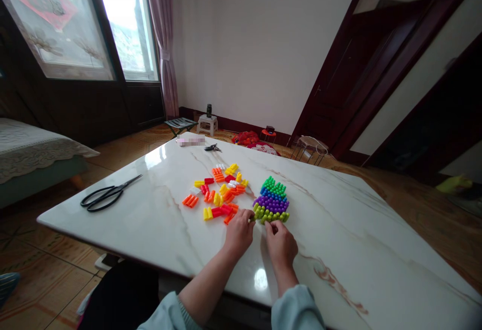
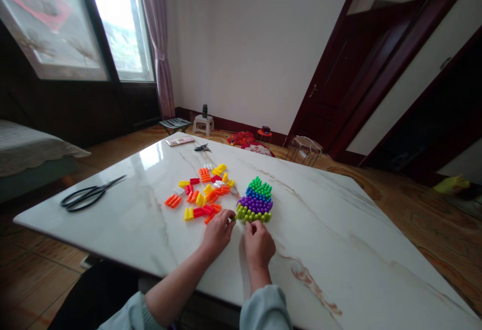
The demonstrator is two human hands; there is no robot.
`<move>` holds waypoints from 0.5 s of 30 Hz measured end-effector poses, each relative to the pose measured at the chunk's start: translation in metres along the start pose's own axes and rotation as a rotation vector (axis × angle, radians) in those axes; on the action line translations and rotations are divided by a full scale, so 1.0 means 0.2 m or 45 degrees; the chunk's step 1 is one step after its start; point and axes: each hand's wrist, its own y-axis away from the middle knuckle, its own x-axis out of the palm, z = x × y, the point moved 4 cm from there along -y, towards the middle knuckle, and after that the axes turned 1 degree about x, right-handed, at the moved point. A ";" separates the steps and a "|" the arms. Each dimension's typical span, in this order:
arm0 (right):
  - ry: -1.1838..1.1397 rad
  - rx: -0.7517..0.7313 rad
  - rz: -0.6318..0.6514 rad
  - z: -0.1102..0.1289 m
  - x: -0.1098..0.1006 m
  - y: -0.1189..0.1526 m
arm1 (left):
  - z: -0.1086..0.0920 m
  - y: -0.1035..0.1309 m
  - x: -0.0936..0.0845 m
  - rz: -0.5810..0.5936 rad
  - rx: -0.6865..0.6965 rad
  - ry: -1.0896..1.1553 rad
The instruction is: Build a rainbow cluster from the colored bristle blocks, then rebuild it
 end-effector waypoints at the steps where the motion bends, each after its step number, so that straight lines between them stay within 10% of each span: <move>1: -0.017 -0.051 -0.020 0.00 0.00 0.01 | 0.00 0.00 0.00 0.001 0.000 -0.002; 15: -0.536 -0.597 0.047 0.07 0.05 0.04 | -0.01 0.01 -0.01 0.104 -0.006 0.014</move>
